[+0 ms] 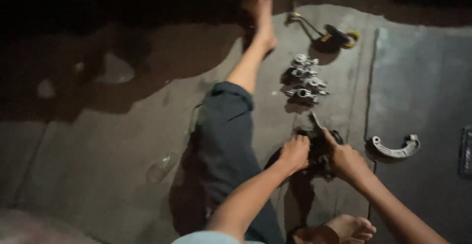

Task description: Cleaning a motorcycle shock absorber spring using a wire brush.

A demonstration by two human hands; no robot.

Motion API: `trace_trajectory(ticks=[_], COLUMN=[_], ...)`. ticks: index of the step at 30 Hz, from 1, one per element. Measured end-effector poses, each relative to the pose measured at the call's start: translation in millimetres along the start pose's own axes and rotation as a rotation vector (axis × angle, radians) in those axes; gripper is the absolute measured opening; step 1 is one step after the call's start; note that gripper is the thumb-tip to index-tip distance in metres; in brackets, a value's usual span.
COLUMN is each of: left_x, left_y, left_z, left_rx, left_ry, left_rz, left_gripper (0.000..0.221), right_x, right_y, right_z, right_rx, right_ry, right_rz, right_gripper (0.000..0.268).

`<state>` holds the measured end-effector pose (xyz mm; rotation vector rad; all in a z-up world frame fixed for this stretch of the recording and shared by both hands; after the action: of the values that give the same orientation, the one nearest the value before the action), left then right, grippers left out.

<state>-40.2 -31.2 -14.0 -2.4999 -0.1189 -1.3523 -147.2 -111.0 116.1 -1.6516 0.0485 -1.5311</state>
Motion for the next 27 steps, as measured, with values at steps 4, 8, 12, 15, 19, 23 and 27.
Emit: trace_trajectory(ticks=[4,8,12,15,19,23,27], left_x=[44.5,43.2,31.0,6.5,41.5,11.2,18.8], left_y=[-13.4,-18.4,-0.9,-5.2,-10.0,-10.3,-7.0], left_z=[-13.3,-26.5,-12.7,5.3,-14.3,2.2,0.2], left_rx=[0.055,0.055,-0.015,0.058,0.05,0.018,-0.009], left_ry=[-0.05,0.003,0.122,0.134,0.044,0.061,0.12], left_rz=[0.236,0.25,0.197,0.233,0.214,0.109,0.133], left_gripper=[0.08,0.081,0.07,0.075,0.084,0.081,0.069], right_x=[4.2,-8.6,7.7,7.5,2.4,-9.5,-15.2], right_y=[-25.3,-44.8,5.7,1.5,-53.0,-44.7,-24.3], right_z=[-13.0,-37.2,-11.0,-4.0,-28.5,-12.4,5.3], right_rx=[0.044,0.113,0.211,0.266,0.206,0.241,0.06], right_ry=[-0.119,-0.158,0.004,-0.033,-0.145,-0.163,0.077], right_rz=[0.106,0.145,0.058,0.035,0.042,-0.095,-0.139], right_gripper=[0.088,0.085,0.075,0.076,0.074,0.077,0.076])
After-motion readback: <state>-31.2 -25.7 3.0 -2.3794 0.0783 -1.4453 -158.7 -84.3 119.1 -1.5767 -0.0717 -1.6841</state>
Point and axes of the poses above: each hand's wrist, its own y-axis towards the middle knuckle, its own x-axis out of the back of the hand, z = x × y, the point moved 6 cm from there along y, towards the middle knuckle, and after that the axes turned 4 degrees about -z, right-handed, at the moved point
